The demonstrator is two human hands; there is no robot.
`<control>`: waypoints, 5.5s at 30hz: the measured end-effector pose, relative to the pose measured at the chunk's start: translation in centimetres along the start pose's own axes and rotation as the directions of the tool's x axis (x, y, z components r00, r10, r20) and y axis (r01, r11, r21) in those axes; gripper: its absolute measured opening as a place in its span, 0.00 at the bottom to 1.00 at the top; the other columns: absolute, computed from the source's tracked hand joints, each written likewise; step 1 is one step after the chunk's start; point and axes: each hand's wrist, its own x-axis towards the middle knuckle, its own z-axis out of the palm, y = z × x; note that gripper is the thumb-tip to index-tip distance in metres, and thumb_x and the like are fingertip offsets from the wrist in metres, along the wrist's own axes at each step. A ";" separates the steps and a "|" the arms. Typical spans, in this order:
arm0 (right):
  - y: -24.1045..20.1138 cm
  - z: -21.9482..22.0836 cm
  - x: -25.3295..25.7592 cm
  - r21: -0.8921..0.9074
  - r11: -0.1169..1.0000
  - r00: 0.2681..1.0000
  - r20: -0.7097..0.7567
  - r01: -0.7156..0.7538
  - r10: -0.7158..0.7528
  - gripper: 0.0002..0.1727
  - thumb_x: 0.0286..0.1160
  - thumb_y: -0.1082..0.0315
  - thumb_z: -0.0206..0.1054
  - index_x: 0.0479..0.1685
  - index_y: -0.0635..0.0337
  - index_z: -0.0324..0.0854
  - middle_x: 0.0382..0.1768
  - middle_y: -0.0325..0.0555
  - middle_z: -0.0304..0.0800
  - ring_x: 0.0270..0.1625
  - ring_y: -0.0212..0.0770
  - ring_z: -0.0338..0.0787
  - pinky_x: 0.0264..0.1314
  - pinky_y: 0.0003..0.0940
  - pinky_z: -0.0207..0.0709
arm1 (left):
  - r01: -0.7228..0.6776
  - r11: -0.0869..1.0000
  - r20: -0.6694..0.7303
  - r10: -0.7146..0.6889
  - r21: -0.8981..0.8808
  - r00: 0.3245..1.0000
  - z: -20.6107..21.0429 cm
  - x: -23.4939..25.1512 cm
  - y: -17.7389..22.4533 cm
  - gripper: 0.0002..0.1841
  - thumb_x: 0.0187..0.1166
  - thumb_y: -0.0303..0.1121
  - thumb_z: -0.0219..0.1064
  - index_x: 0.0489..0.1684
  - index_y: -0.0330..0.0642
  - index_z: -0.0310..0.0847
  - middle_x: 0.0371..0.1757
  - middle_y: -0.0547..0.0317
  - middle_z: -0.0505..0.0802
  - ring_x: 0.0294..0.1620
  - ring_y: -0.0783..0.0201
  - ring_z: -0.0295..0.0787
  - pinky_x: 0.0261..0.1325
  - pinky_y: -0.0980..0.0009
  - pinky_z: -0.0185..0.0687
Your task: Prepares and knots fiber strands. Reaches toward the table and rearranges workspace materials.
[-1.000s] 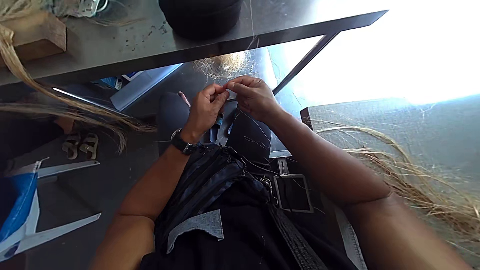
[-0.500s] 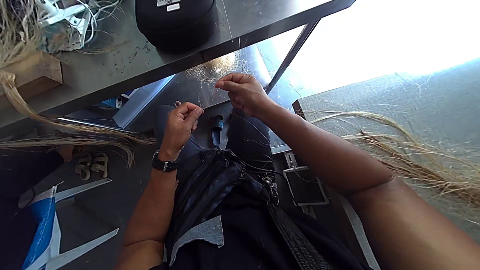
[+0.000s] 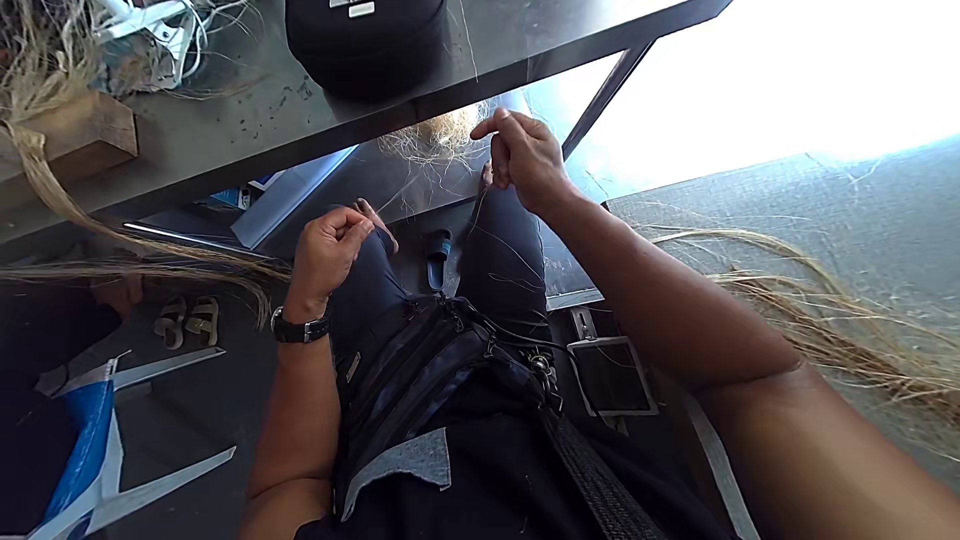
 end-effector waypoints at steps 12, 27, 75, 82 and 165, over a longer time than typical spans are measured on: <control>0.0 1.6 -1.0 -0.443 0.840 0.936 0.291 0.314 -0.196 0.22 0.97 0.62 0.44 0.51 0.62 0.85 0.21 0.37 0.73 0.20 0.32 0.73 0.25 0.31 0.72 | -0.002 0.923 0.143 -0.057 0.385 0.988 -0.7 2.7 2.1 0.09 0.84 0.40 0.66 0.37 0.50 0.89 0.19 0.68 0.79 0.18 0.72 0.69 0.24 0.69 0.66; 0.7 3.5 -2.7 -0.238 0.968 0.841 0.538 0.085 0.058 0.09 0.84 0.70 0.67 0.43 0.66 0.91 0.27 0.38 0.94 0.25 0.22 0.84 0.29 0.20 0.77 | -0.205 0.893 0.287 0.090 0.400 0.954 -0.7 5.3 6.3 0.10 0.86 0.42 0.63 0.37 0.52 0.88 0.21 0.73 0.85 0.19 0.77 0.74 0.26 0.73 0.68; 2.3 3.8 -2.6 -0.058 0.995 0.942 0.323 -0.081 0.095 0.17 0.91 0.72 0.56 0.69 0.63 0.84 0.42 0.45 0.97 0.14 0.25 0.71 0.14 0.20 0.65 | -0.228 0.857 0.003 0.255 0.461 0.967 9.7 0.9 4.0 0.09 0.89 0.35 0.60 0.46 0.41 0.84 0.24 0.54 0.86 0.19 0.59 0.81 0.20 0.60 0.76; 2.1 4.0 -2.9 0.185 0.929 0.890 0.394 -0.321 0.229 0.18 0.91 0.70 0.55 0.72 0.62 0.82 0.45 0.51 0.96 0.15 0.23 0.69 0.14 0.17 0.61 | -0.243 0.871 -0.014 0.275 0.427 0.961 9.9 1.0 4.0 0.09 0.89 0.35 0.61 0.45 0.40 0.84 0.25 0.54 0.86 0.21 0.59 0.83 0.23 0.61 0.78; 0.4 3.4 -2.9 0.118 0.750 0.620 0.652 -0.651 0.436 0.10 0.86 0.71 0.61 0.42 0.64 0.87 0.29 0.41 0.91 0.15 0.21 0.73 0.14 0.14 0.62 | -0.436 0.851 -0.134 0.488 0.292 0.863 6.9 4.6 2.4 0.08 0.85 0.30 0.66 0.46 0.36 0.90 0.46 0.52 0.92 0.48 0.65 0.89 0.52 0.69 0.85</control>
